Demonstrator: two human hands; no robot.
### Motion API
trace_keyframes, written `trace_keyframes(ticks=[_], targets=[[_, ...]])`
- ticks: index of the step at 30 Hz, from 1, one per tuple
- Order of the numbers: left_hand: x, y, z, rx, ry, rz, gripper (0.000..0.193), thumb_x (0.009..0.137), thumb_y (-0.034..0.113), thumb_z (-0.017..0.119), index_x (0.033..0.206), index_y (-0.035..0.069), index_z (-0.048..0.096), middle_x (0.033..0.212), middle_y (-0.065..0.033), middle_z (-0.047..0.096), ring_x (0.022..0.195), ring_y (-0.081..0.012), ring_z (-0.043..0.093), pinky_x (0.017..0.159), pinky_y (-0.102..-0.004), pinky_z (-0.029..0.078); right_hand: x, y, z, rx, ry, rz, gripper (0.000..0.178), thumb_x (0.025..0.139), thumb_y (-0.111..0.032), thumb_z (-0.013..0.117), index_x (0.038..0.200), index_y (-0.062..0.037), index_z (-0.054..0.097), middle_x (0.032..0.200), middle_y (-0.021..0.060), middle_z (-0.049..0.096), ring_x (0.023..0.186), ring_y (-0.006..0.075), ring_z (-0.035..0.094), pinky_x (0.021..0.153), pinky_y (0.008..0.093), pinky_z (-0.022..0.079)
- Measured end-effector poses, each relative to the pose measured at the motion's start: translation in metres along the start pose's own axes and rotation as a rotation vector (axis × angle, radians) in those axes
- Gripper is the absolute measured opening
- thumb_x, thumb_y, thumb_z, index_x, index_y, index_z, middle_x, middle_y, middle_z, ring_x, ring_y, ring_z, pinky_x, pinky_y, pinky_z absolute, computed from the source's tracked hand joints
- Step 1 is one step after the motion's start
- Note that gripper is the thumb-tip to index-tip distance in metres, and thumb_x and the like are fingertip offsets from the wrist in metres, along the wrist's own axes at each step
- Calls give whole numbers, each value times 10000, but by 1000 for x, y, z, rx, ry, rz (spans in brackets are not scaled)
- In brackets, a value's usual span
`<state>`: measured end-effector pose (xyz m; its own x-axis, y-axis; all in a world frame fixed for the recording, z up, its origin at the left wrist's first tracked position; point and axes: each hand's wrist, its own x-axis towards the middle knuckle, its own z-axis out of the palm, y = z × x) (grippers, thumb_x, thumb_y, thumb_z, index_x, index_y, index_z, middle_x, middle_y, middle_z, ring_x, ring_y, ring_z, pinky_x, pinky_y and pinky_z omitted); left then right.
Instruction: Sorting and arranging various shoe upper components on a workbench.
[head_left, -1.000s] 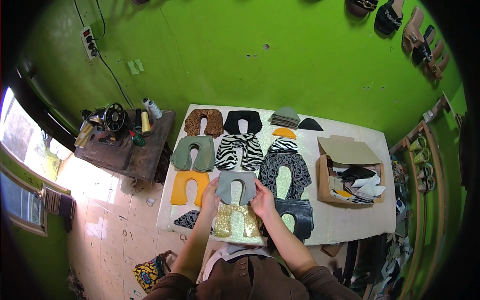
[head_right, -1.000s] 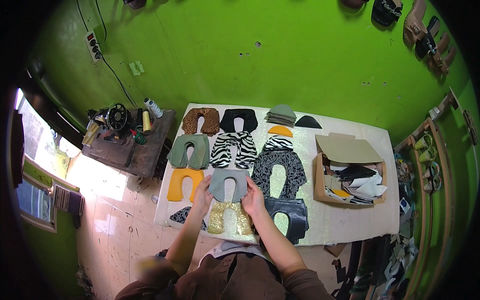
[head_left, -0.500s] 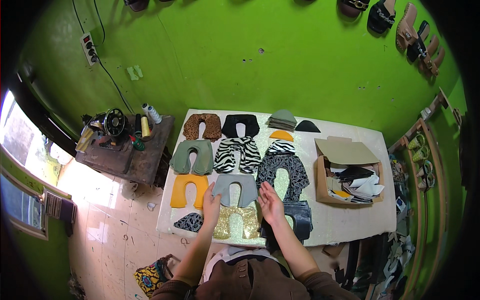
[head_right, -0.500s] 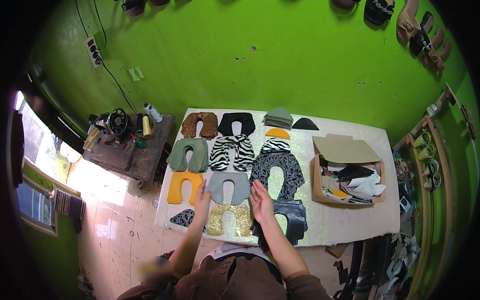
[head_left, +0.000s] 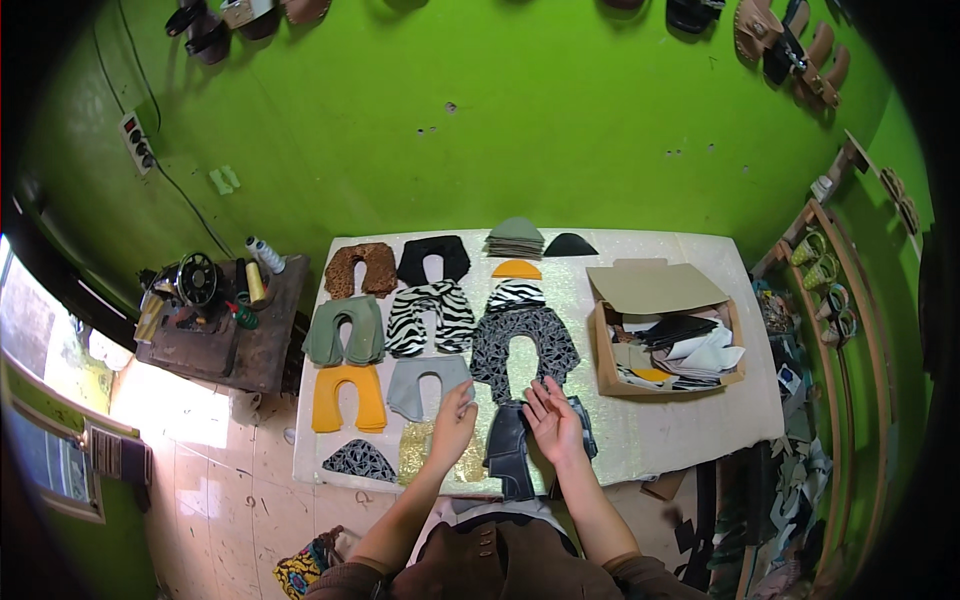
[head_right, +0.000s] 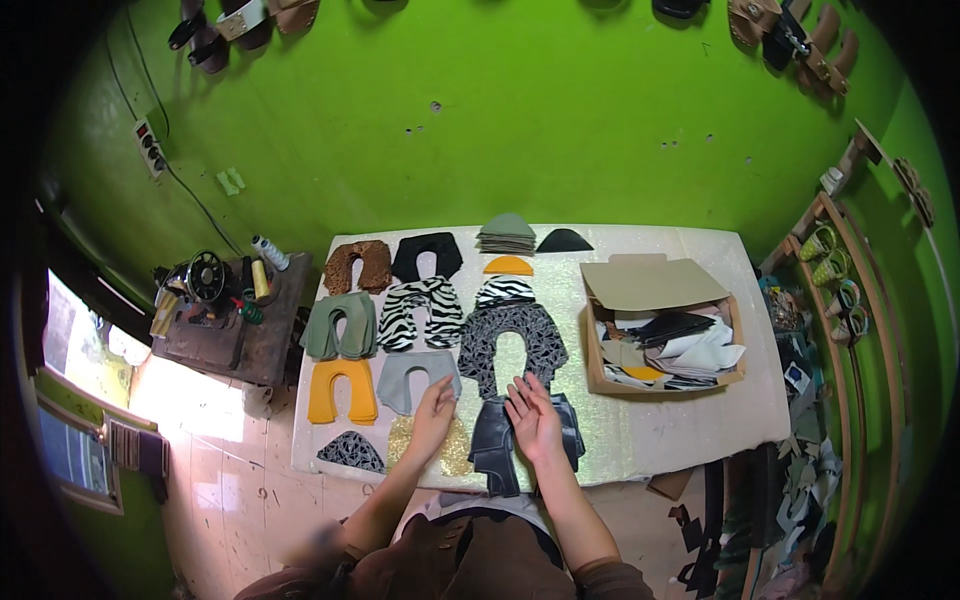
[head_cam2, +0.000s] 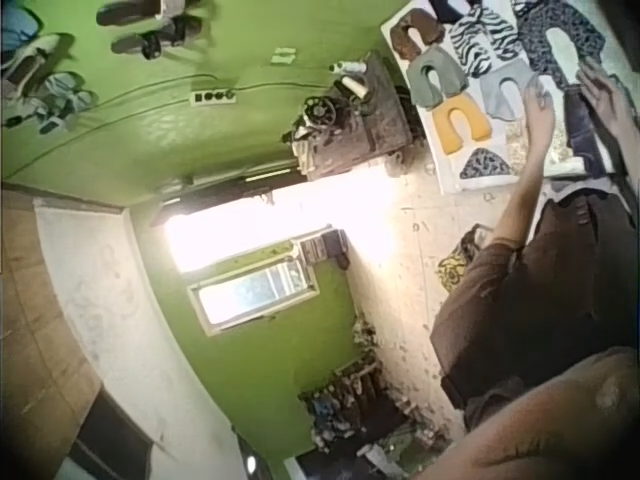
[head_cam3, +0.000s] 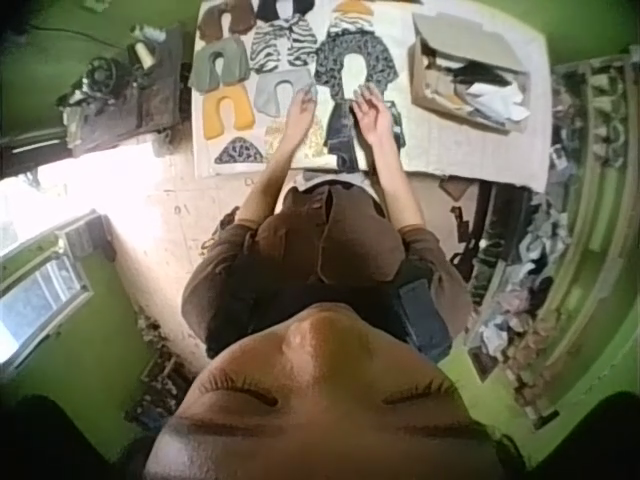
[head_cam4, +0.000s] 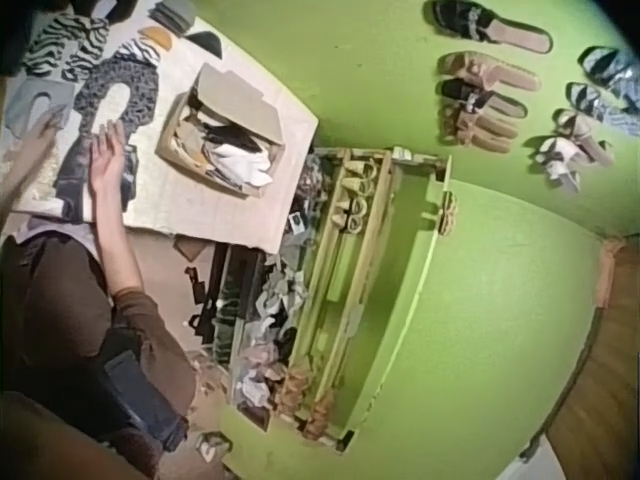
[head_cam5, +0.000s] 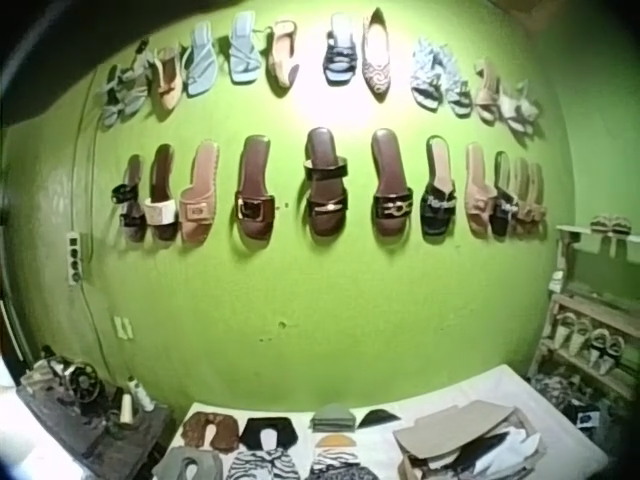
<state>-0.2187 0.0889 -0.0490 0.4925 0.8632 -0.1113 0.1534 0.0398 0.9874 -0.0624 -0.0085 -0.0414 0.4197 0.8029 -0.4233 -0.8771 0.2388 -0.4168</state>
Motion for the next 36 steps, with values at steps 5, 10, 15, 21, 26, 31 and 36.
trace_keyframes(ticks=[5,10,15,21,26,31,36], targets=[[3,32,51,-47,-108,51,279,842,39,456,1114,-7,498,1002,-117,567,880,-154,551,789,-240,418,-12,-41,-4,-183,-89,-62,305,863,-95,413,1162,-41,441,966,86,561,926,185,533,834,315,418],[7,64,113,-30,-143,82,211,856,39,444,1033,-16,544,891,-88,618,799,-112,563,741,-219,427,-30,-96,-10,-647,-120,-208,233,884,-106,435,1075,-3,520,807,32,555,776,95,508,752,219,394],[9,70,173,55,-154,133,194,848,36,447,1002,-13,556,873,-97,617,795,-128,583,717,-226,438,-31,-160,-40,-767,-105,-276,229,885,-106,440,1068,4,523,826,27,544,792,86,489,759,204,377],[9,73,231,123,-77,189,177,830,38,454,951,-5,576,827,-97,621,755,-179,596,687,-255,447,-30,-221,-72,-851,-143,-343,210,890,-82,431,1061,4,517,855,32,536,809,80,493,759,199,389],[10,76,263,291,71,257,167,799,26,464,903,0,592,802,-97,611,702,-220,578,649,-280,448,-24,-265,-84,-995,-124,-390,190,874,-51,441,1034,3,528,873,41,537,800,99,509,730,212,405],[11,87,283,226,129,195,176,805,32,454,918,-5,584,823,-117,602,713,-216,584,637,-279,454,-5,-316,-93,-1544,57,-940,221,787,-16,521,1007,-14,533,936,106,517,852,219,519,716,268,423],[22,95,297,306,137,237,176,805,40,459,925,-7,580,818,-129,602,707,-231,585,643,-287,454,38,-334,-100,-1405,264,-809,300,783,-126,574,1053,-12,513,993,143,499,914,264,511,773,319,423]])
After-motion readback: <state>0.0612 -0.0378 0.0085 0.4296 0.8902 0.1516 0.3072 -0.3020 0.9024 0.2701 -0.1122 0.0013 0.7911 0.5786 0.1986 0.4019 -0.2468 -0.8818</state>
